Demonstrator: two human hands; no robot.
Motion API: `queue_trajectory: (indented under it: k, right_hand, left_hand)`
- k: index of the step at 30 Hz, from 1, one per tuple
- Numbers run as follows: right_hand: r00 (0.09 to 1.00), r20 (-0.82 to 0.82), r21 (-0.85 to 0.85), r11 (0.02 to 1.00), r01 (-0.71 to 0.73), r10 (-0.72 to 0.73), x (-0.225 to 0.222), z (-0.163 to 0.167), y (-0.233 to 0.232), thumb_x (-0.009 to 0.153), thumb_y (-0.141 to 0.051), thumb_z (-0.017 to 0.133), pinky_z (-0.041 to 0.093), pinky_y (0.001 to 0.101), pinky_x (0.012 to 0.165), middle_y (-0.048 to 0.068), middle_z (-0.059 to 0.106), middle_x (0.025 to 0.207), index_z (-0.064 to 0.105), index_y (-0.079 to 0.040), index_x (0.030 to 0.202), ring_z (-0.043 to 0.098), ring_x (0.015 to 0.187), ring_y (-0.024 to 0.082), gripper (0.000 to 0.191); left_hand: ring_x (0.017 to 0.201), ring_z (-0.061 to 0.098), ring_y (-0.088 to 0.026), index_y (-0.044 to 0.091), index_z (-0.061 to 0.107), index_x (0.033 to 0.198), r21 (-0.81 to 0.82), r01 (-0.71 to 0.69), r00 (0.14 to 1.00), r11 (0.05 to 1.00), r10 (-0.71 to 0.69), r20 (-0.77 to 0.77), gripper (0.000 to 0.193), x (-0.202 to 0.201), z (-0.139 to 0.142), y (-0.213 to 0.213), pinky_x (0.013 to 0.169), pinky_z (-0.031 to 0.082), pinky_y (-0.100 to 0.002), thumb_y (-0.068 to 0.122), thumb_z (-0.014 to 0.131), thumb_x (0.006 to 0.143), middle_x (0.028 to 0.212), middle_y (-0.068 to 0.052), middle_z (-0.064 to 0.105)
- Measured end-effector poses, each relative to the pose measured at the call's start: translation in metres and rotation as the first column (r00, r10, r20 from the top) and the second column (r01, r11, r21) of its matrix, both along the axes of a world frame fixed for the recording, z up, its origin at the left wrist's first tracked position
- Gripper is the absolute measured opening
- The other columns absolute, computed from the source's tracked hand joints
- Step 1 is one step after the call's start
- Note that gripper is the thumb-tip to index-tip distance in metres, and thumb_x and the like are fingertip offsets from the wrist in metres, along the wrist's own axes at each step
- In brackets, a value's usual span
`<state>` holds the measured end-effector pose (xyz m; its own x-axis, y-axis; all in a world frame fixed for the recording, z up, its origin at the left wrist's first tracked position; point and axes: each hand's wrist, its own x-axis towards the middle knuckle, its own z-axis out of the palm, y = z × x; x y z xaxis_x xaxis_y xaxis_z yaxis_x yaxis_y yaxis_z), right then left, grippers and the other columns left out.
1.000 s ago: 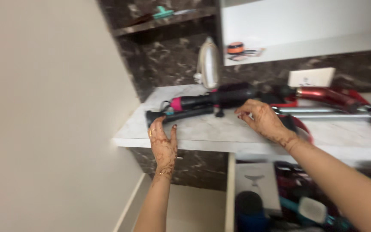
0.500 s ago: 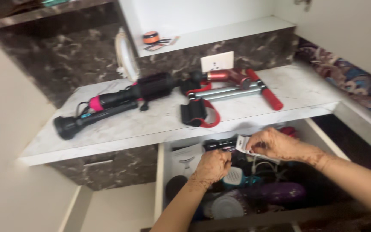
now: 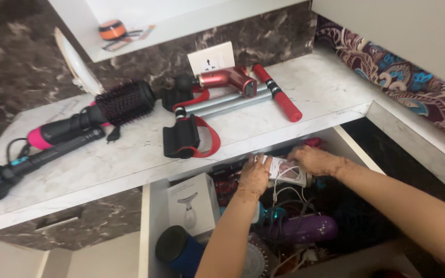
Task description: The person pulls open a dresser drawer filled with hair styling tools and accessories and removes items one by one, placing hair dryers, brushes, a curling iron, a massage gun, boxes, and cables onto the counter above. They arrange the items on the counter while continuing to lift more objects out of the drawer.
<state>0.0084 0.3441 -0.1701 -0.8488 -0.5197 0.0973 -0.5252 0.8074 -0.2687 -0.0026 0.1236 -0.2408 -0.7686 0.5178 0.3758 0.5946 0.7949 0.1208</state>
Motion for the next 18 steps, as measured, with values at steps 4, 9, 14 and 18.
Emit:
queue_trajectory:
  k: [4, 9, 14, 18]
  right_hand:
    - [0.992, 0.081, 0.045, 0.995, 0.094, -0.098, -0.001, -0.013, -0.002, 0.093, -0.017, 0.059, 0.054, 0.0431, 0.100, 0.017, 0.069, 0.124, 0.070, -0.008, 0.121, 0.067, 0.116, 0.035, 0.031]
    - [0.994, 0.052, 0.082, 0.993, 0.091, -0.095, 0.003, -0.035, 0.003, 0.097, -0.015, 0.050, 0.054, 0.0458, 0.099, 0.018, 0.067, 0.130, 0.063, -0.008, 0.132, 0.067, 0.116, 0.038, 0.038]
    - [0.972, 0.155, 0.093, 0.982, 0.163, -0.176, 0.006, -0.039, 0.003, 0.093, -0.034, 0.061, 0.050, 0.0480, 0.103, 0.017, 0.064, 0.132, 0.065, -0.012, 0.132, 0.062, 0.121, 0.039, 0.045]
    - [0.935, 0.257, 0.124, 0.967, 0.221, -0.246, 0.010, -0.036, 0.002, 0.088, -0.044, 0.067, 0.049, 0.0477, 0.103, 0.013, 0.061, 0.134, 0.066, -0.015, 0.130, 0.061, 0.122, 0.038, 0.051]
  left_hand:
    - [0.132, 0.051, -0.037, 0.012, 0.054, 0.137, 0.053, 0.000, 1.000, 0.999, 0.001, -0.018, 0.066, -0.007, -0.020, -0.005, 0.099, 0.050, -0.049, 0.028, 0.078, 0.078, 0.143, -0.016, 0.055]
    - [0.131, 0.054, -0.034, 0.012, 0.050, 0.147, 0.027, 0.002, 0.997, 1.000, -0.004, 0.072, 0.080, 0.003, -0.037, -0.014, 0.100, 0.052, -0.048, 0.028, 0.083, 0.076, 0.139, -0.009, 0.058]
    - [0.123, 0.051, -0.033, 0.016, 0.052, 0.140, -0.006, -0.043, 0.983, 0.999, 0.043, 0.178, 0.090, 0.021, -0.027, -0.013, 0.091, 0.050, -0.052, 0.032, 0.092, 0.061, 0.137, -0.007, 0.054]
    - [0.129, 0.048, -0.032, 0.011, 0.053, 0.133, -0.006, -0.009, 0.993, 1.000, 0.009, 0.115, 0.088, 0.029, -0.015, -0.013, 0.097, 0.046, -0.052, 0.033, 0.093, 0.057, 0.141, -0.007, 0.052]
